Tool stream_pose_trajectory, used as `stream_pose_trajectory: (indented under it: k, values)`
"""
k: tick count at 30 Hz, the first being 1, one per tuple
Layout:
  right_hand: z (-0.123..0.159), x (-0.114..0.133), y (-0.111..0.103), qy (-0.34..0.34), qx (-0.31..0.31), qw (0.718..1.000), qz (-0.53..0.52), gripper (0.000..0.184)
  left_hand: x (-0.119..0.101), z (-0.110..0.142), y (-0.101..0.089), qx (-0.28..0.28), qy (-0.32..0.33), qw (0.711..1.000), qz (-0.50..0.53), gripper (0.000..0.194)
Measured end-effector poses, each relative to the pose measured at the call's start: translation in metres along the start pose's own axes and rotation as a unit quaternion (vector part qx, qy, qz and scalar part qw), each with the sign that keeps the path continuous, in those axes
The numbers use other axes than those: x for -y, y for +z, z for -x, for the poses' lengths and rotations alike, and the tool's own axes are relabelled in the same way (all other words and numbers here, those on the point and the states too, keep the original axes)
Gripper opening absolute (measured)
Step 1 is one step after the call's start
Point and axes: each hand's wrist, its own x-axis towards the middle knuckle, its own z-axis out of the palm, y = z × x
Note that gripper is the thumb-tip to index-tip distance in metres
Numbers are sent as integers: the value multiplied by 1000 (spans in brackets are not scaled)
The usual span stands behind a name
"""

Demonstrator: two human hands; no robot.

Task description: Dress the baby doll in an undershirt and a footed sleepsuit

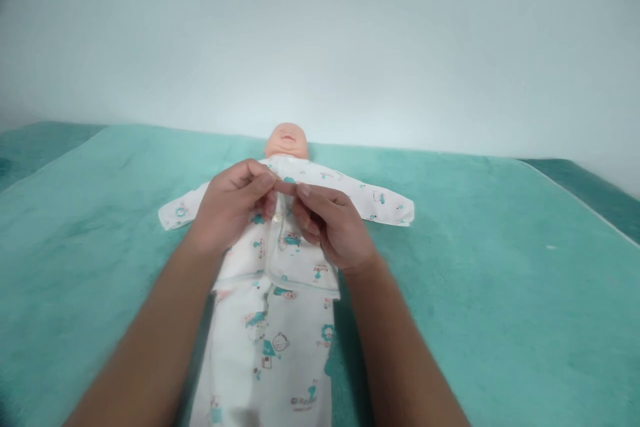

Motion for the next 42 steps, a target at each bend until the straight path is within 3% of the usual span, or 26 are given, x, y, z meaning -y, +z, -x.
stream_pose_trajectory:
  k: [10,15,22,42]
  values:
    - [-1,0,0,2,-19,999,-50,22,0,0,0,-4,2,1000,-10,23]
    - [-2,3,-1,7,5,995,-95,32,-3,2,0,55,-16,998,-36,17]
    - [-1,2,-8,40,30,989,-142,36,-3,4,14,52,-21,995,-87,18]
    - [1,1,-13,57,58,990,-114,29,-1,4,15,51,-1,986,-160,16]
